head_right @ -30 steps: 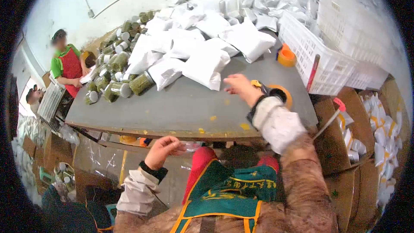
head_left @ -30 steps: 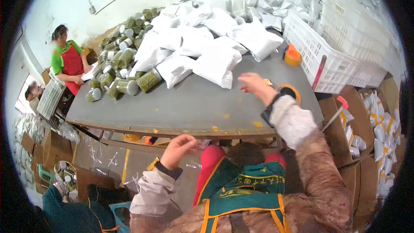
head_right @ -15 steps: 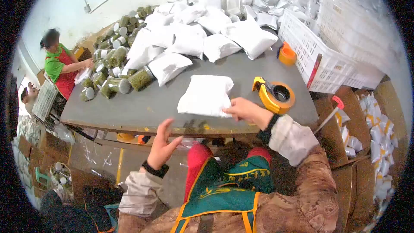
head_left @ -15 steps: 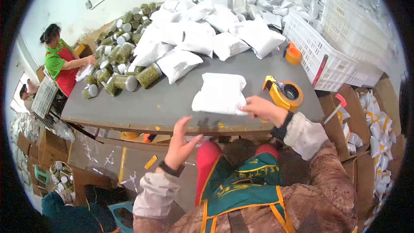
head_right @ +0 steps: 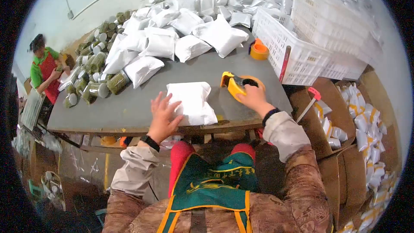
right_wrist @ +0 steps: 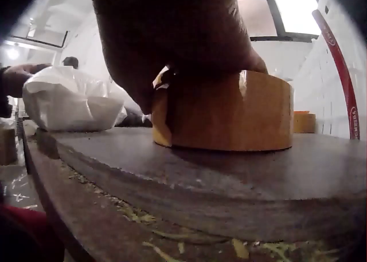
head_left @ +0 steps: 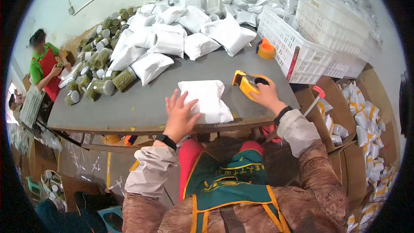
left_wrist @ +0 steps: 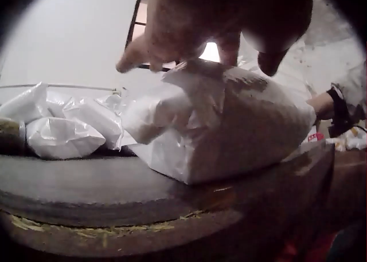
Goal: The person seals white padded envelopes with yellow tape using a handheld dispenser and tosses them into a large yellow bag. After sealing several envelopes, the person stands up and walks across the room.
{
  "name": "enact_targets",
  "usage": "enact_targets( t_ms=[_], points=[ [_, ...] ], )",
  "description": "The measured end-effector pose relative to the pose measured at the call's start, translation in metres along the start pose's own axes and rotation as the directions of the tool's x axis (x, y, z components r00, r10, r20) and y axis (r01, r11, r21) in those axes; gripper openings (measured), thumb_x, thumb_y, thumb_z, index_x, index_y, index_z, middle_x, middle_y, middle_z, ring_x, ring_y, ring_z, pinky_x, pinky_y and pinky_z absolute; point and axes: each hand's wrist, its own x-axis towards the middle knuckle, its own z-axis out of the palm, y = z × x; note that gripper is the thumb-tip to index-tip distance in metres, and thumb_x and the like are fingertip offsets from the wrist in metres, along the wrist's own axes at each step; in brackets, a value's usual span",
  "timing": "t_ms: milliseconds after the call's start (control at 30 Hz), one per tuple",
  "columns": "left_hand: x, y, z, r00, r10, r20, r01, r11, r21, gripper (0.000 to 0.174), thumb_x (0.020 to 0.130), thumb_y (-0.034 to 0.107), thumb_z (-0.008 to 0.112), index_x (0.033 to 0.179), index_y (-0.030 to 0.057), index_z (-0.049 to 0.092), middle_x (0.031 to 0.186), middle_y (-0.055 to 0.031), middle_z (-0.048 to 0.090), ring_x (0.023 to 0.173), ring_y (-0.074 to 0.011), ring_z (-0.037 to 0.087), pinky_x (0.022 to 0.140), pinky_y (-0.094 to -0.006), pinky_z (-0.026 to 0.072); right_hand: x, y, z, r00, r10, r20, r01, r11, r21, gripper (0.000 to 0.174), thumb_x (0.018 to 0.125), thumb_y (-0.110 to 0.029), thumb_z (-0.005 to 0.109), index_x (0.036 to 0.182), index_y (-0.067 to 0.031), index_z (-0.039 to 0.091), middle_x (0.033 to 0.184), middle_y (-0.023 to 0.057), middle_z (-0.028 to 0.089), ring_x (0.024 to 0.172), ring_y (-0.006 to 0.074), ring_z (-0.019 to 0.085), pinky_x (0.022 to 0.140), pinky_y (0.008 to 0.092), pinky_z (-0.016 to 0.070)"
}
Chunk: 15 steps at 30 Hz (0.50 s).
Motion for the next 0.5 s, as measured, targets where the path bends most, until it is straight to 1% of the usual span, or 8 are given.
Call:
enact_targets(
  t_ms=[33,100,133,200,267,333,400,500],
  points=[
    [-0.003,-0.001,-0.006,0.999,-0.019,-0.032,0.017,0.997,-0.070,0.039,0.083,0.030,0.069,0.118,0.0138,0.064,0.133,-0.0121,0.052,0.127,-0.0380,0.039,0.105,-0.0508,0.0316,-0.004,0.002,-0.009,0.991,-0.060,-0.123,0.063,0.998,0.014,0.044,0.082,-0.040,0.066,0.096,0.0016,0.066,0.087,0.0220,0.066,0.089,0.0325,0.065,0.078,0.0432,0.0487],
    [-0.006,0.012,-0.027,0.993,-0.077,-0.084,0.057,0.974,-0.217,0.038,0.090,0.027,0.062,0.123,0.0062,0.061,0.125,-0.0117,0.057,0.115,-0.0290,0.048,0.098,-0.0404,0.0392,-0.024,-0.001,-0.043,0.991,0.131,-0.015,-0.108,0.874,0.475,0.038,0.084,-0.032,0.064,0.099,0.0028,0.065,0.080,0.0166,0.065,0.079,0.0216,0.064,0.073,0.0360,0.0490],
    [-0.007,0.023,-0.026,0.972,-0.234,0.006,0.203,0.827,-0.525,0.037,0.092,0.025,0.059,0.124,0.0056,0.060,0.123,-0.0109,0.057,0.114,-0.0263,0.048,0.098,-0.0393,0.0392,-0.038,-0.009,-0.060,0.997,0.069,-0.030,-0.037,0.805,0.592,0.034,0.084,-0.028,0.064,0.098,0.0029,0.065,0.078,0.0133,0.063,0.076,0.0173,0.060,0.070,0.0332,0.0481],
    [-0.009,0.046,-0.020,0.867,-0.400,0.298,0.409,0.226,-0.884,0.035,0.095,0.021,0.052,0.126,0.0044,0.057,0.117,-0.0094,0.059,0.112,-0.0210,0.049,0.098,-0.0370,0.0391,-0.062,-0.029,-0.095,0.996,-0.090,0.002,0.064,0.721,0.690,0.029,0.084,-0.023,0.066,0.096,0.0033,0.064,0.077,0.0102,0.062,0.074,0.0130,0.058,0.068,0.0308,0.0474],
    [-0.006,0.067,-0.020,0.878,-0.272,0.394,0.443,0.153,-0.883,0.036,0.102,0.026,0.047,0.128,0.0024,0.056,0.120,-0.0058,0.060,0.109,-0.0142,0.053,0.095,-0.0301,0.0419,-0.085,-0.057,-0.125,0.955,-0.276,0.104,0.133,0.718,0.683,0.027,0.084,-0.021,0.068,0.092,0.0040,0.063,0.078,0.0104,0.063,0.075,0.0132,0.058,0.069,0.0314,0.0476],
    [-0.011,0.094,-0.021,0.823,-0.282,0.494,0.465,-0.165,-0.870,0.039,0.102,0.027,0.048,0.125,-0.0031,0.056,0.118,-0.0077,0.062,0.107,-0.0136,0.057,0.093,-0.0296,0.0451,-0.097,-0.082,-0.136,0.879,-0.410,0.242,0.105,0.663,0.741,0.028,0.083,-0.021,0.069,0.094,0.0041,0.064,0.080,0.0103,0.064,0.075,0.0134,0.059,0.069,0.0302,0.0475],
    [-0.023,0.094,-0.027,0.793,-0.233,0.563,0.454,-0.389,-0.801,0.036,0.102,0.024,0.048,0.123,-0.0031,0.057,0.115,-0.0091,0.065,0.103,-0.0149,0.061,0.092,-0.0304,0.0476,-0.106,-0.092,-0.133,0.866,-0.368,0.339,-0.050,0.611,0.790,0.029,0.084,-0.022,0.069,0.095,0.0036,0.064,0.080,0.0096,0.064,0.075,0.0125,0.058,0.070,0.0285,0.0471],
    [-0.042,0.089,-0.023,0.721,-0.255,0.644,0.494,-0.463,-0.736,0.032,0.101,0.023,0.049,0.119,-0.0021,0.059,0.110,-0.0087,0.066,0.100,-0.0158,0.064,0.091,-0.0301,0.0492,-0.104,-0.094,-0.126,0.822,-0.409,0.397,-0.096,0.588,0.803,0.028,0.084,-0.022,0.069,0.096,0.0031,0.065,0.079,0.0068,0.065,0.076,0.0113,0.057,0.070,0.0280,0.0471]
  ],
)
